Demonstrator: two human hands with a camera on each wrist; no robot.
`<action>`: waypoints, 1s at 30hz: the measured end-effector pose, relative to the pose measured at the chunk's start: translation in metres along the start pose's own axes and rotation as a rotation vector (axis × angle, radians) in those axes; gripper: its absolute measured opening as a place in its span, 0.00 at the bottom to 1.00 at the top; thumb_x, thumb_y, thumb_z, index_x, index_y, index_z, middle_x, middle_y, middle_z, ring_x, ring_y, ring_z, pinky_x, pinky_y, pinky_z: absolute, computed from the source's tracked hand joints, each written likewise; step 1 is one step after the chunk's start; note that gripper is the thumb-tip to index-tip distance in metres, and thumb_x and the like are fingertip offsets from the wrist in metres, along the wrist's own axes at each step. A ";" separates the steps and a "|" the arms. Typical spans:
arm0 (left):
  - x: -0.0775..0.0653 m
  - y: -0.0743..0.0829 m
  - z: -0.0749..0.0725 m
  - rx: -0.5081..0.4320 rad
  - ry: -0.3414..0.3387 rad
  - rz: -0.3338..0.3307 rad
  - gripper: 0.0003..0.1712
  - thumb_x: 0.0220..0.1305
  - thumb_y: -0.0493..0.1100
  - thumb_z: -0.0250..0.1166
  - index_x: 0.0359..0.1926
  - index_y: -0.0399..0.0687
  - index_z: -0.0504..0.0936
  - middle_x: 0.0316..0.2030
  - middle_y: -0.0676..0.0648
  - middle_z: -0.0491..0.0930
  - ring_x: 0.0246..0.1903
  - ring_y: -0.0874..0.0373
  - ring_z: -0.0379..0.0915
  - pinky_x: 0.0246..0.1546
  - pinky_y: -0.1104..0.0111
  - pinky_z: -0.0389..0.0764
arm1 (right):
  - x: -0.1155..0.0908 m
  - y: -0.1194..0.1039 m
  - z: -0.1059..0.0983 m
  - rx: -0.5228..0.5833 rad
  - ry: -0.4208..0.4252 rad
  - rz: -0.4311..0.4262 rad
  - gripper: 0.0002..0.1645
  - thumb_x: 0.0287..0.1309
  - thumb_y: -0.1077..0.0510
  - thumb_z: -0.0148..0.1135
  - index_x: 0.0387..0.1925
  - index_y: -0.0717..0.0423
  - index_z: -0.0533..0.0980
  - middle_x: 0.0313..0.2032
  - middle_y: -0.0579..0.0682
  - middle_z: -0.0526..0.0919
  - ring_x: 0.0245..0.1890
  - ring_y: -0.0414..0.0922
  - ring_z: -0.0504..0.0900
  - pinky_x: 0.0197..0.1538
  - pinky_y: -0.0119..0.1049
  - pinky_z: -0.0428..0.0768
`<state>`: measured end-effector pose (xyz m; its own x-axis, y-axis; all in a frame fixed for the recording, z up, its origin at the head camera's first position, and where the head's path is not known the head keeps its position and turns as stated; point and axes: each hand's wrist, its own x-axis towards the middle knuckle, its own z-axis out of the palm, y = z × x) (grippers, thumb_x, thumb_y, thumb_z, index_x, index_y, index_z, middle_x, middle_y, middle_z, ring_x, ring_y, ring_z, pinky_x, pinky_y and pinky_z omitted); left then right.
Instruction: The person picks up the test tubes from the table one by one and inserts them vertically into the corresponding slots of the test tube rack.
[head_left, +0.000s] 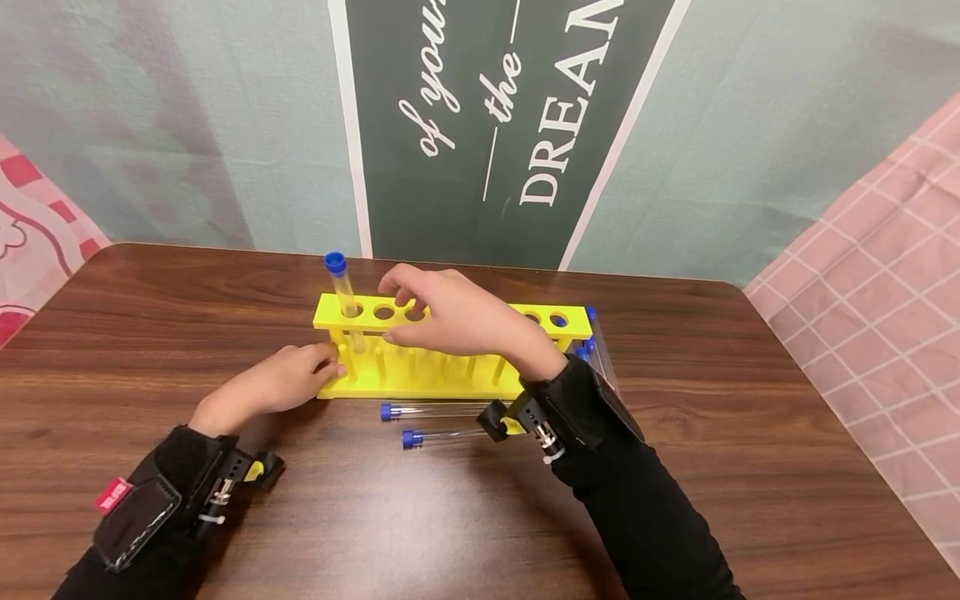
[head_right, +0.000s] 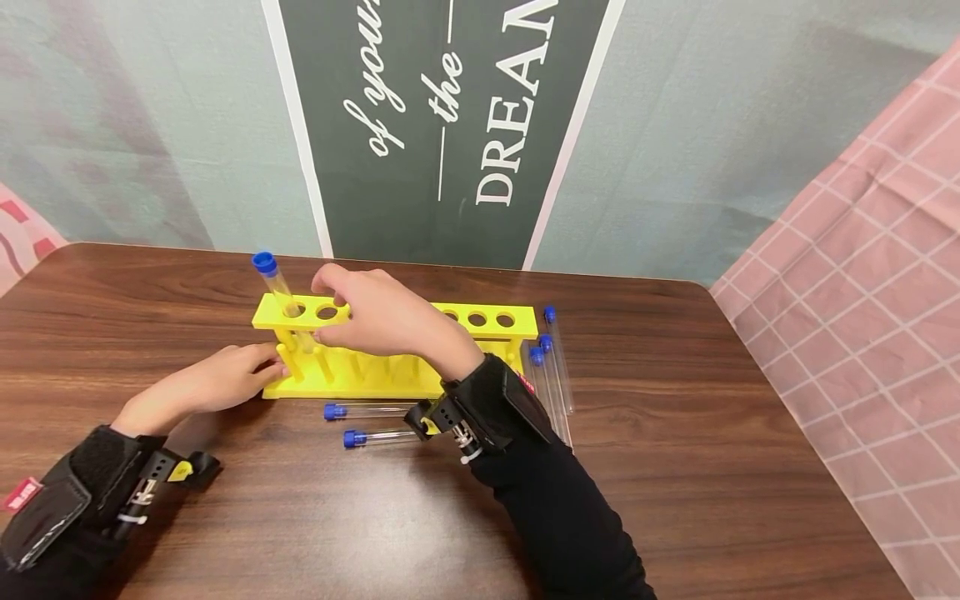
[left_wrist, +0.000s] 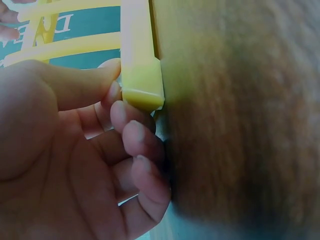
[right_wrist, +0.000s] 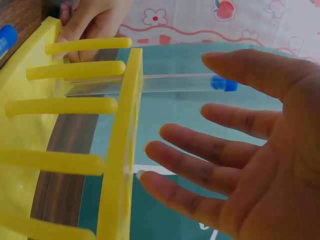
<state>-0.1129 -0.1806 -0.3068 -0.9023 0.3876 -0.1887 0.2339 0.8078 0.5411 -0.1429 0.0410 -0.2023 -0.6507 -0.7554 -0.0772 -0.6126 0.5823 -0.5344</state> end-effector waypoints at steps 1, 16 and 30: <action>0.000 0.000 0.000 0.000 0.000 -0.001 0.11 0.68 0.42 0.52 0.30 0.39 0.68 0.18 0.50 0.61 0.17 0.59 0.57 0.21 0.68 0.61 | -0.002 0.001 0.000 -0.005 -0.003 -0.001 0.28 0.55 0.54 0.63 0.55 0.57 0.66 0.48 0.53 0.76 0.46 0.45 0.76 0.46 0.30 0.73; -0.002 0.000 0.001 0.012 0.014 0.019 0.13 0.68 0.42 0.52 0.26 0.42 0.66 0.18 0.50 0.60 0.17 0.59 0.55 0.21 0.68 0.59 | -0.033 -0.002 0.004 -0.112 -0.072 -0.035 0.36 0.49 0.56 0.68 0.58 0.56 0.64 0.48 0.51 0.76 0.45 0.43 0.74 0.46 0.33 0.72; -0.001 0.000 0.001 0.008 0.011 0.012 0.11 0.68 0.41 0.52 0.28 0.40 0.67 0.18 0.50 0.60 0.17 0.59 0.56 0.21 0.68 0.60 | -0.052 -0.009 0.021 -0.215 -0.204 -0.028 0.36 0.49 0.55 0.68 0.59 0.55 0.64 0.49 0.49 0.74 0.43 0.41 0.72 0.48 0.33 0.71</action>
<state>-0.1115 -0.1806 -0.3075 -0.9033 0.3925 -0.1729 0.2476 0.8064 0.5370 -0.0936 0.0688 -0.2115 -0.5417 -0.8042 -0.2444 -0.7245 0.5942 -0.3494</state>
